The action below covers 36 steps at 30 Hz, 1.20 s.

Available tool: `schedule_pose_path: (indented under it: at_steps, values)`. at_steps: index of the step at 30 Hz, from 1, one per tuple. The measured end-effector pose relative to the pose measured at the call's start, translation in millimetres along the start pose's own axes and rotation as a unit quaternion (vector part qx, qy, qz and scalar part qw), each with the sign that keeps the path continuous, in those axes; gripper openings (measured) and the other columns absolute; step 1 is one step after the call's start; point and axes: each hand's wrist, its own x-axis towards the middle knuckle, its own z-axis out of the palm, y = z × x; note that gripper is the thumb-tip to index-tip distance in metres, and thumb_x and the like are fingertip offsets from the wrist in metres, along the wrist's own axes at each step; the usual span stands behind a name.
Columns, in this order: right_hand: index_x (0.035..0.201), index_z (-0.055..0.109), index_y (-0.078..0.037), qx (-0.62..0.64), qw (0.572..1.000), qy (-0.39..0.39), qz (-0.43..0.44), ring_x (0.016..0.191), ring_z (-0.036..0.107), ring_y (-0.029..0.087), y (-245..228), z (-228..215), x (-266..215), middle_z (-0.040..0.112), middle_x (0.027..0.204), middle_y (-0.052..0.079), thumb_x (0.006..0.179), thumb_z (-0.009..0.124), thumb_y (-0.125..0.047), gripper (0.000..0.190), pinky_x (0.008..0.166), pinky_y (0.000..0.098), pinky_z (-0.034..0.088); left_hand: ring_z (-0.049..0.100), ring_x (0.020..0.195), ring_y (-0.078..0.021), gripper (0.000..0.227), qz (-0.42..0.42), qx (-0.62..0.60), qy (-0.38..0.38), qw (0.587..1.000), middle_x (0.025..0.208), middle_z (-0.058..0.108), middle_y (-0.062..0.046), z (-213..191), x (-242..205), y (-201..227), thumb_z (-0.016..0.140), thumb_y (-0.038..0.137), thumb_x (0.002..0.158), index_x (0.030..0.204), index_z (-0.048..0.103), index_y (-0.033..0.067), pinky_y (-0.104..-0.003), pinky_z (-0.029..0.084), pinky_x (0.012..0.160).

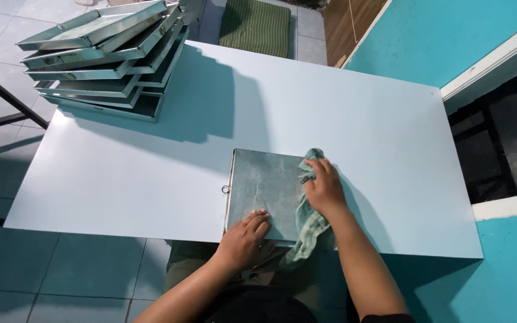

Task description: The person wipes the surface of a metal tray with a cloth on a white table. They then move the tray aside and pick up another tray from a stack to continue wiping its surface.

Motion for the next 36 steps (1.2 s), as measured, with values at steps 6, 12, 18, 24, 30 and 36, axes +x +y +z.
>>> schedule_pose_path:
  at_steps: [6, 12, 18, 24, 30, 36]
  values:
    - [0.137, 0.054, -0.030, -0.058, 0.979, -0.194, -0.007, 0.158, 0.025, 0.032, -101.7, -15.5, -46.5, 0.037, 0.164, -0.001, 0.086, 0.046, -0.001, 0.059, 0.087, 0.0447, 0.065, 0.062, 0.125, -0.0390, 0.037, 0.001, 0.002, 0.011, 1.000, 0.127, 0.066, -0.021, 1.6, 0.2, -0.4, 0.074, 0.028, 0.092, 0.114, 0.063, 0.0015, -0.050, 0.056, 0.097]
    - [0.136, 0.059, -0.022, -0.025, 0.993, -0.114, -0.003, 0.121, 0.057, 0.028, -50.6, -24.4, -17.5, 0.058, 0.134, 0.005, 0.084, 0.048, -0.005, 0.055, 0.090, 0.0461, 0.054, 0.062, 0.125, -0.0404, 0.041, 0.007, -0.003, 0.002, 1.000, 0.126, 0.066, -0.023, -0.1, 1.4, -0.5, 0.072, 0.031, 0.094, 0.116, 0.062, -0.0018, -0.051, 0.053, 0.103]
    - [0.126, 0.060, -0.014, -0.096, 0.994, -0.010, -0.057, 0.108, 0.054, 0.032, -44.9, -8.0, -18.4, 0.057, 0.119, 0.012, 0.088, 0.057, -0.008, 0.039, 0.090, 0.0446, 0.051, 0.063, 0.124, -0.0402, 0.036, 0.008, -0.004, 0.013, 1.000, 0.126, 0.066, -0.023, 0.6, 0.6, -0.6, 0.072, 0.027, 0.093, 0.114, 0.062, 0.0000, -0.051, 0.055, 0.099]
    - [0.141, 0.057, -0.019, -0.091, 0.989, -0.067, -0.093, 0.138, 0.046, 0.046, -50.2, 9.0, -56.1, 0.058, 0.141, 0.018, 0.086, 0.061, -0.015, 0.055, 0.113, 0.0580, 0.041, 0.064, 0.122, -0.0369, 0.038, 0.000, 0.019, 0.013, 1.000, 0.125, 0.067, -0.019, -2.7, 3.5, 3.5, 0.076, 0.028, 0.090, 0.113, 0.063, 0.0009, -0.048, 0.056, 0.100]
    - [0.139, 0.058, -0.017, 0.025, 0.993, 0.047, 0.103, 0.131, 0.052, 0.037, 30.5, -4.1, 9.8, 0.057, 0.139, 0.017, 0.087, 0.054, -0.024, 0.052, 0.110, 0.0492, 0.042, 0.064, 0.123, -0.0380, 0.037, 0.003, 0.030, 0.006, 1.000, 0.126, 0.067, -0.021, -0.8, 1.7, 3.7, 0.072, 0.032, 0.093, 0.112, 0.064, 0.0019, -0.050, 0.057, 0.095]
    - [0.136, 0.061, -0.020, 0.023, 0.992, 0.049, 0.110, 0.129, 0.054, 0.036, 6.7, -9.0, -10.3, 0.061, 0.138, 0.009, 0.088, 0.059, -0.026, 0.048, 0.103, 0.0523, 0.047, 0.063, 0.125, -0.0400, 0.036, -0.004, 0.024, -0.003, 1.000, 0.126, 0.067, -0.021, 6.5, -0.5, 0.2, 0.074, 0.030, 0.091, 0.112, 0.063, 0.0026, -0.051, 0.057, 0.094]
